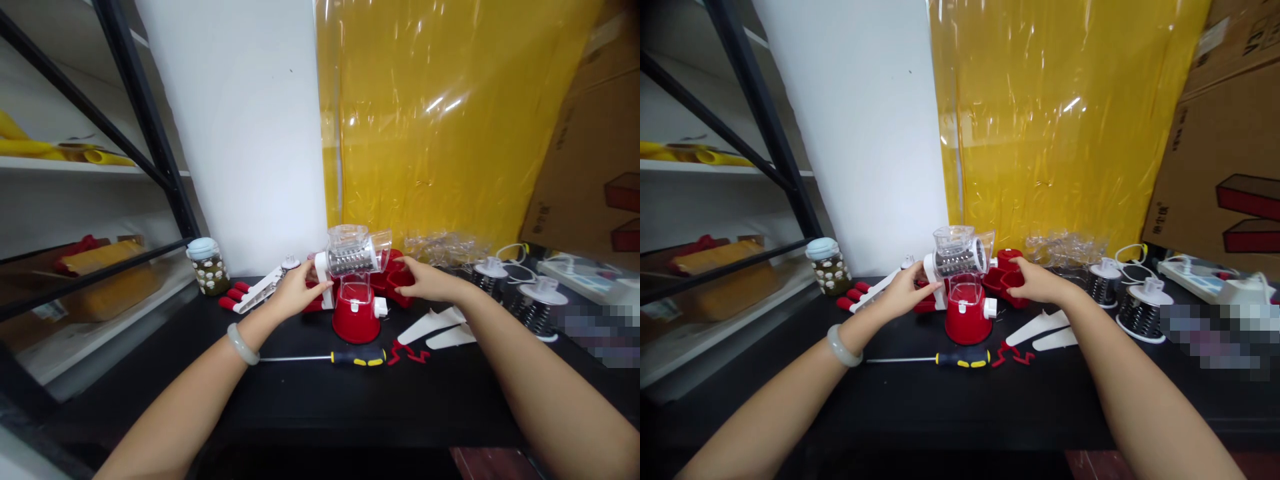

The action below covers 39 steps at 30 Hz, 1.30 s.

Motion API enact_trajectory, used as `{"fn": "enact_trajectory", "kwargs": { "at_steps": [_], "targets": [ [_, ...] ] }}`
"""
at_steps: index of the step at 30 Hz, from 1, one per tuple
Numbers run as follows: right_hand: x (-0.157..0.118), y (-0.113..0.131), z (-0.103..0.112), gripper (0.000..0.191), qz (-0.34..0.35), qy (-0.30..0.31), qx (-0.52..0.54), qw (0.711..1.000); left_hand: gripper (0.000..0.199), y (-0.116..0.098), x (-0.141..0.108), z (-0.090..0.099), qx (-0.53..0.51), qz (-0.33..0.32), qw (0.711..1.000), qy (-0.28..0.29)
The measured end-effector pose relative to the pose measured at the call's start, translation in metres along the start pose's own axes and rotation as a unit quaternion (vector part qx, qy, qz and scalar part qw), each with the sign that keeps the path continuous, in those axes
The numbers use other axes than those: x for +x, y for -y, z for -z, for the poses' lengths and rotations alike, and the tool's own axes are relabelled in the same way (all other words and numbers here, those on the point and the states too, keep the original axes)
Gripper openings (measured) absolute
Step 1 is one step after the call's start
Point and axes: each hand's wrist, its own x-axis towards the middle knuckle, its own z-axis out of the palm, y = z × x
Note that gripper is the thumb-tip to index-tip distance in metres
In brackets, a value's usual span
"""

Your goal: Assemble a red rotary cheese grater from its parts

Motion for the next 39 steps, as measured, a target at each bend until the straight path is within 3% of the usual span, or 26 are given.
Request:
{"fn": "enact_trajectory", "kwargs": {
  "at_steps": [7,13,25,39],
  "targets": [
    [-0.002,0.005,0.007,0.060,-0.016,-0.045,0.094,0.994,0.050,0.000,-0.001,0.000,0.001,0.000,1.000,0.001],
    [-0.004,0.013,0.009,0.039,-0.053,0.017,0.187,0.981,0.050,0.002,0.000,0.000,-0.001,-0.002,1.000,0.001],
    [-0.004,0.008,0.005,0.047,-0.061,0.045,0.270,0.960,0.052,0.009,0.001,-0.002,-0.005,-0.006,1.000,-0.003],
    [-0.006,0.017,0.005,0.050,-0.082,0.035,0.235,0.968,0.053,0.009,0.001,-0.002,-0.007,-0.007,1.000,0.000]
  ]
}}
